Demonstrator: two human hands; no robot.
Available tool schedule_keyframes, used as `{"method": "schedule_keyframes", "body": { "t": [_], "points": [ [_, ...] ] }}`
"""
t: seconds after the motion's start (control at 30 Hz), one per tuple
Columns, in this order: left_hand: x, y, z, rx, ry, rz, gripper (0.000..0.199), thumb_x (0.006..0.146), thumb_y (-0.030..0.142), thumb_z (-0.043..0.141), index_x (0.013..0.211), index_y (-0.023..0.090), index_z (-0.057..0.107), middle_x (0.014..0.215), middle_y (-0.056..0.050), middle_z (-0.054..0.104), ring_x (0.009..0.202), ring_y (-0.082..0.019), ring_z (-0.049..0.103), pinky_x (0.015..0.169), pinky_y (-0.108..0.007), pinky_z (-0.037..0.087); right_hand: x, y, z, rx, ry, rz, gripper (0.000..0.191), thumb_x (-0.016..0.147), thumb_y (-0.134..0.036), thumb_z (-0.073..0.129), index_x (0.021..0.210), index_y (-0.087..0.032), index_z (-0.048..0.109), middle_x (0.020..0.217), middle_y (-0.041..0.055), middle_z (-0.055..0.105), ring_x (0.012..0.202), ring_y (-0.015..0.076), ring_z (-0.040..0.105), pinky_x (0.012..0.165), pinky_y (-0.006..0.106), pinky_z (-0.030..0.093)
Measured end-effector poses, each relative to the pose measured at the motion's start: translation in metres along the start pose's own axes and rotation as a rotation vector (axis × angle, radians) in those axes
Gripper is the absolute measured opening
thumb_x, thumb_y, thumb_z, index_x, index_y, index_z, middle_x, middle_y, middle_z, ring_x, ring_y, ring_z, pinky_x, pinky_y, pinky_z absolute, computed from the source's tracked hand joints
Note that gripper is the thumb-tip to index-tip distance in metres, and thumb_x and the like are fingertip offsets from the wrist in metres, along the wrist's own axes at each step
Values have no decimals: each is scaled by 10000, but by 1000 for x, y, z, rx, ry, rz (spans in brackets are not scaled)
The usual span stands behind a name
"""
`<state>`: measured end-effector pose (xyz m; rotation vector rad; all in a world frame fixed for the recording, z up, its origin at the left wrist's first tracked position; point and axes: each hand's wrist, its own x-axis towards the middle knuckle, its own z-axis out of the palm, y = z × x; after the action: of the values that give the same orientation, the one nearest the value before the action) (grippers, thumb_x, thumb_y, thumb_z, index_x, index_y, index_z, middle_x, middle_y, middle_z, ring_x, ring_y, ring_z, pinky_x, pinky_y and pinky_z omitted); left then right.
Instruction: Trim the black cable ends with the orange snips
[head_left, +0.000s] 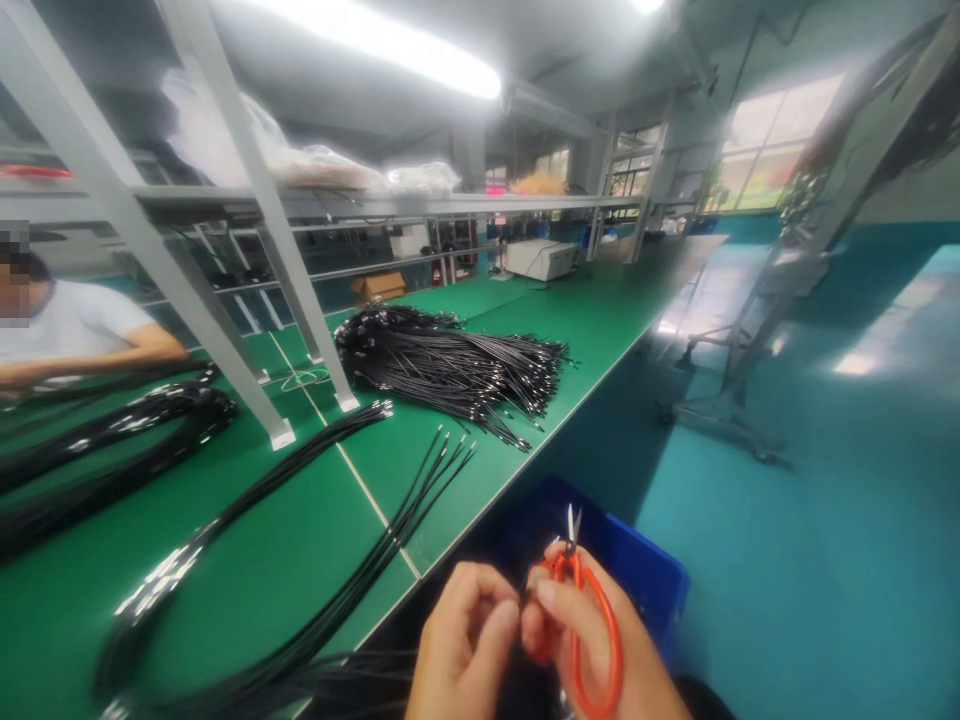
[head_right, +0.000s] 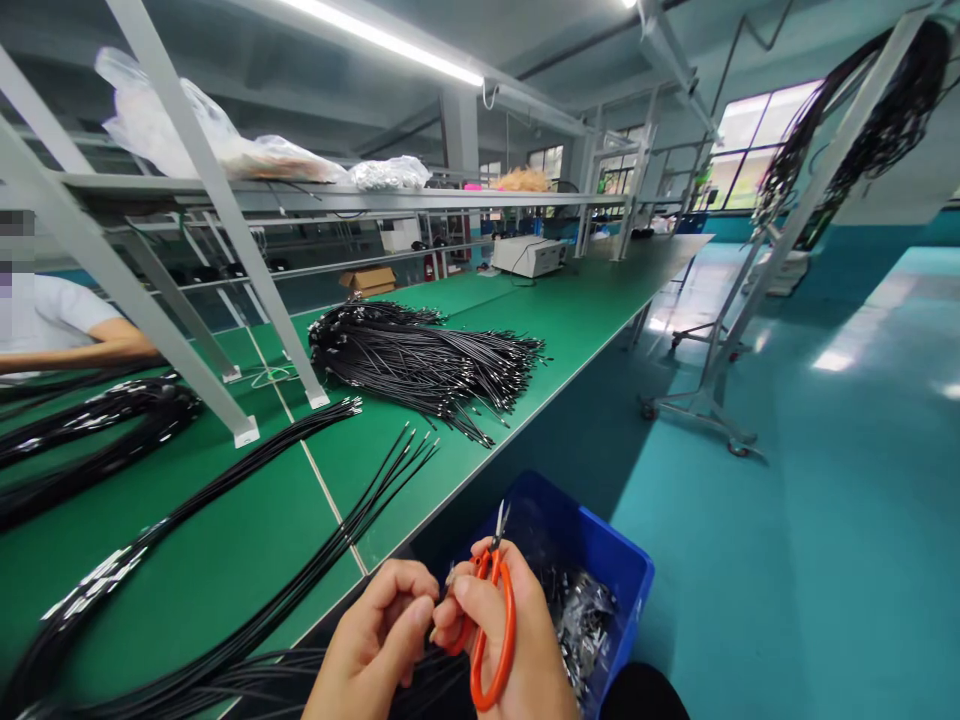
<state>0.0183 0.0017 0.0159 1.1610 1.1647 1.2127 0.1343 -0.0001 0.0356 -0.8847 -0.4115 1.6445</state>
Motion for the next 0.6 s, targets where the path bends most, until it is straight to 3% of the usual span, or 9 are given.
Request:
{"method": "schedule_keyframes", "body": {
  "t": [0.1, 0.2, 0.33, 0.6],
  "points": [
    [1, 10, 6, 58, 58, 73, 208, 788, 397, 632, 830, 197, 594, 616, 29, 537, 512, -131, 499, 465, -217, 400, 1, 2, 6, -29, 33, -23, 313, 618, -279, 838, 819, -235, 602, 671, -30, 606, 577, 148, 579, 559, 250, 482],
    [4, 16, 9, 110, 98, 93, 192, 796, 348, 633, 704, 192, 569, 592, 21, 536, 500, -133, 503, 467, -229, 415, 1, 3, 9, -69, 28, -69, 317, 610, -316, 842, 818, -242, 615, 660, -18, 605, 570, 163, 563, 546, 259, 482],
    [7, 20, 5, -139, -49, -12, 215, 795, 341, 654, 665, 181, 594, 517, 13, 608, 477, -140, 560, 488, -236, 436, 2, 4, 6, -38, -47, -55, 262, 669, -268, 802, 809, -217, 586, 589, -40, 577, 520, 120, 511, 512, 215, 454],
    [7, 19, 9, -446, -50, -69, 276, 728, 381, 747, 716, 166, 575, 504, 42, 600, 462, -95, 513, 486, -198, 384, 3, 6, 3, 22, -50, -36, 251, 670, -224, 791, 808, -200, 584, 613, -34, 607, 548, 121, 534, 537, 224, 468]
  ]
}}
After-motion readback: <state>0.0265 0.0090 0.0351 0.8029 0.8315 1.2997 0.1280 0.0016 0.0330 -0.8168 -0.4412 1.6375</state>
